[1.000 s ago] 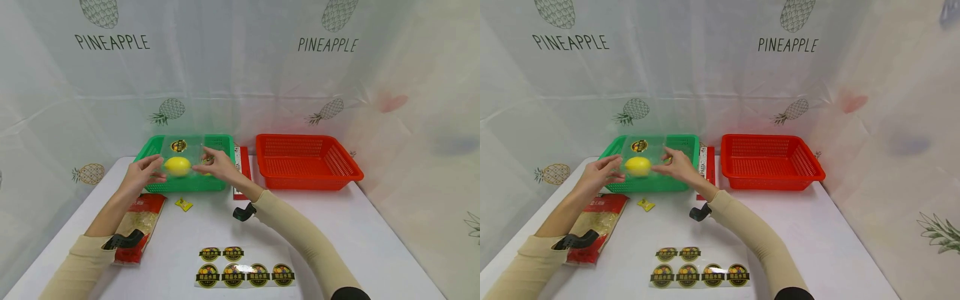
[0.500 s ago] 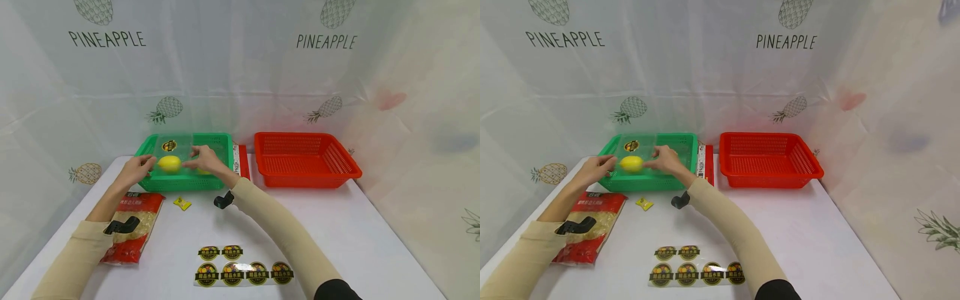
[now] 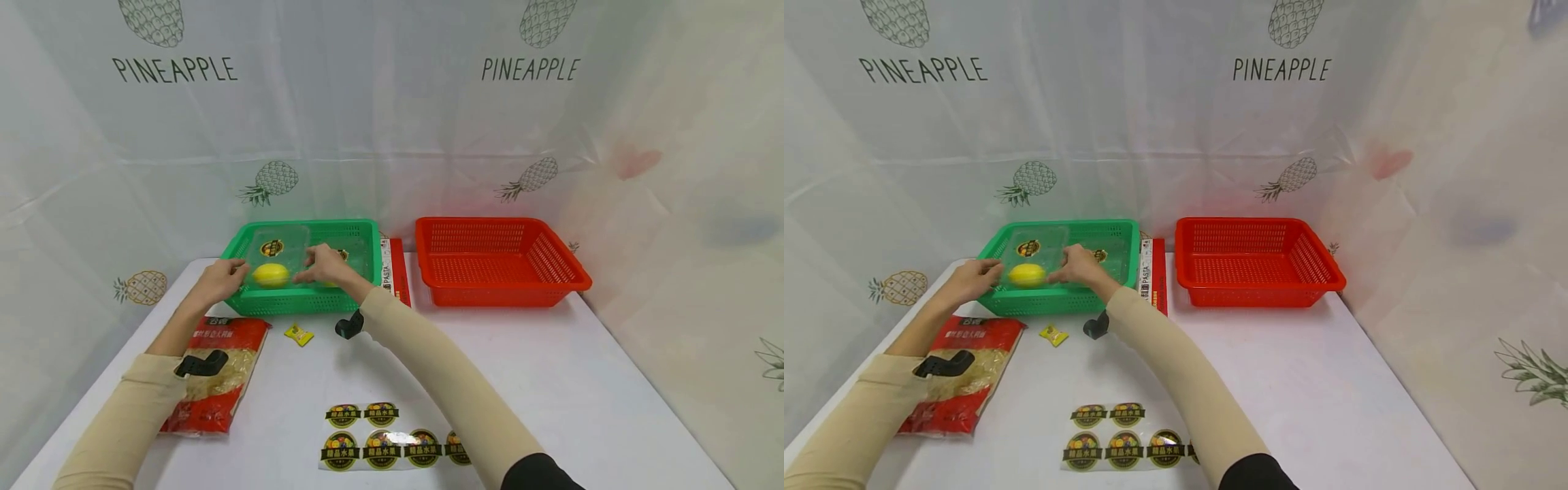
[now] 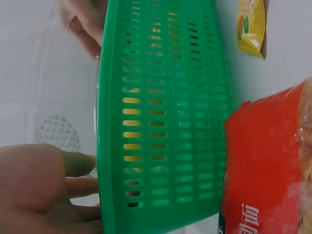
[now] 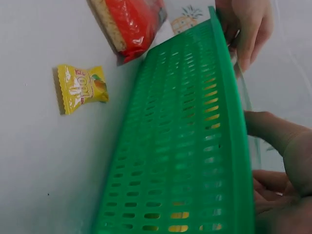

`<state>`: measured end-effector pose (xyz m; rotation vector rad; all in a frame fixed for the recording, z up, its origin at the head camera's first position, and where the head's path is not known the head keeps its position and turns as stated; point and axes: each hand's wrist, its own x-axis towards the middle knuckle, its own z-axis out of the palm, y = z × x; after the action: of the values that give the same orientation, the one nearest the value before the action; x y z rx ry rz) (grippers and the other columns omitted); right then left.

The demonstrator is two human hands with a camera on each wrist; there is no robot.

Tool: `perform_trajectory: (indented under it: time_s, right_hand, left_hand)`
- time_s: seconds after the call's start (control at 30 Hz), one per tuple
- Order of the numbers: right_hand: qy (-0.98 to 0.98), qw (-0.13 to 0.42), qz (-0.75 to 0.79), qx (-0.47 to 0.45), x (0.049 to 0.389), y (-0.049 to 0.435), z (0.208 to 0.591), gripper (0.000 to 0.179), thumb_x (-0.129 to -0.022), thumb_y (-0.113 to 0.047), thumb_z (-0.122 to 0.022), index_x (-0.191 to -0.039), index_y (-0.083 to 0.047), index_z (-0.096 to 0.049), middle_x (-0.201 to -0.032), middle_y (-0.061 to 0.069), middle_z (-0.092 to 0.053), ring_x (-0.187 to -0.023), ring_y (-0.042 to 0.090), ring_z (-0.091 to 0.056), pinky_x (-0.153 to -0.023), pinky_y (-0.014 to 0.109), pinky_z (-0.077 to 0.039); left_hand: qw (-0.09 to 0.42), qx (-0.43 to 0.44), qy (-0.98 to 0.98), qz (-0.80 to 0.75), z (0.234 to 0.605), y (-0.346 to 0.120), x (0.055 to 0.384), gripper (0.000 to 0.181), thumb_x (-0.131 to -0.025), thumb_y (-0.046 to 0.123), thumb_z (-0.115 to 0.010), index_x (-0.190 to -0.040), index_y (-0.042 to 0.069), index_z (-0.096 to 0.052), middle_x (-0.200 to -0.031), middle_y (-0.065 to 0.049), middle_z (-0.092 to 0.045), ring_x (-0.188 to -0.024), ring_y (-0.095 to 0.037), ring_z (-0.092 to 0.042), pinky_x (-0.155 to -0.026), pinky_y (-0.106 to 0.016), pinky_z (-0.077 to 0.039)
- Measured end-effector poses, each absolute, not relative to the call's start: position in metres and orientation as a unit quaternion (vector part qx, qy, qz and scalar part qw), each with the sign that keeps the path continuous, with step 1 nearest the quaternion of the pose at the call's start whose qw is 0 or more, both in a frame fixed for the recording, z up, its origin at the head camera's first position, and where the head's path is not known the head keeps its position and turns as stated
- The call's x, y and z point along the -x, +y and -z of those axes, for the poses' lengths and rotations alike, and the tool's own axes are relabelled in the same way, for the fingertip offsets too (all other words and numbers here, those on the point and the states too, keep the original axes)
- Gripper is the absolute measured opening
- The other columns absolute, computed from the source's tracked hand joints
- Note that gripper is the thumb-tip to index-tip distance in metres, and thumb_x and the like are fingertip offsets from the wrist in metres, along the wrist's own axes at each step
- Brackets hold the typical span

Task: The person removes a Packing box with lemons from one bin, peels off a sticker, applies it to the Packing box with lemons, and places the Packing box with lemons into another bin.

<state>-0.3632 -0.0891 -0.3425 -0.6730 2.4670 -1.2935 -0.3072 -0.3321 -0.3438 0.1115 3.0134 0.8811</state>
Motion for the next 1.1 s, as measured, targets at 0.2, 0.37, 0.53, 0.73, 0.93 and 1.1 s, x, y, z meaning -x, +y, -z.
perform_trajectory:
  time_s: [0.2,0.37,0.53,0.73,0.93,1.1]
  right_hand:
    - [0.854,0.137,0.431,0.257,0.368,-0.087,0.348,0.08,-0.083,-0.018,-0.079,-0.15,-0.003,-0.037,-0.125,0.015,-0.062,-0.088,0.019,-0.071,-0.098,0.039,-0.052]
    - [0.854,0.132,0.438,0.246,0.371,-0.089,0.353,0.079,-0.082,-0.018,-0.08,-0.148,-0.003,-0.04,-0.113,0.01,-0.063,-0.079,0.015,-0.07,-0.09,0.034,-0.055]
    - [0.854,0.134,0.448,0.228,0.372,-0.09,0.353,0.078,-0.082,-0.018,-0.08,-0.148,-0.005,-0.041,-0.116,0.01,-0.062,-0.077,0.015,-0.07,-0.092,0.035,-0.055]
    - [0.855,0.136,0.445,0.231,0.37,-0.091,0.352,0.078,-0.084,-0.018,-0.078,-0.149,-0.003,-0.038,-0.13,0.015,-0.06,-0.082,0.019,-0.072,-0.1,0.039,-0.051]
    - [0.866,0.117,0.435,0.219,0.367,-0.095,0.355,0.075,-0.084,-0.018,-0.078,-0.148,-0.004,-0.041,-0.121,0.014,-0.064,-0.083,0.02,-0.073,-0.098,0.039,-0.052]
    - [0.88,0.101,0.42,0.199,0.365,-0.097,0.357,0.073,-0.083,-0.02,-0.079,-0.146,-0.006,-0.045,-0.123,0.008,-0.065,-0.077,0.013,-0.071,-0.096,0.036,-0.053]
  left_hand:
    - [0.008,-0.029,0.966,-0.257,0.343,-0.332,0.309,0.055,-0.107,0.025,-0.032,-0.142,-0.017,-0.035,-0.077,-0.016,-0.06,-0.057,-0.014,-0.046,-0.055,-0.031,-0.039]
    - [0.008,-0.03,0.971,-0.237,0.34,-0.329,0.31,0.053,-0.106,0.021,-0.031,-0.14,-0.019,-0.036,-0.103,-0.03,-0.064,-0.066,-0.017,-0.054,-0.056,-0.031,-0.04]
    - [0.01,-0.029,0.972,-0.235,0.338,-0.326,0.311,0.051,-0.106,0.018,-0.031,-0.14,-0.019,-0.035,-0.085,-0.02,-0.062,-0.054,-0.014,-0.045,-0.054,-0.032,-0.038]
    - [0.004,-0.027,0.976,-0.218,0.338,-0.324,0.312,0.05,-0.105,0.017,-0.033,-0.138,-0.02,-0.037,-0.092,-0.023,-0.064,-0.061,-0.015,-0.051,-0.057,-0.03,-0.039]
    - [0.007,-0.025,0.976,-0.215,0.341,-0.327,0.315,0.05,-0.105,0.017,-0.033,-0.139,-0.019,-0.038,-0.085,-0.022,-0.06,-0.055,-0.015,-0.045,-0.055,-0.031,-0.038]
    - [0.005,-0.021,0.978,-0.207,0.344,-0.325,0.317,0.049,-0.105,0.015,-0.034,-0.138,-0.02,-0.038,-0.096,-0.027,-0.06,-0.059,-0.016,-0.047,-0.059,-0.033,-0.04]
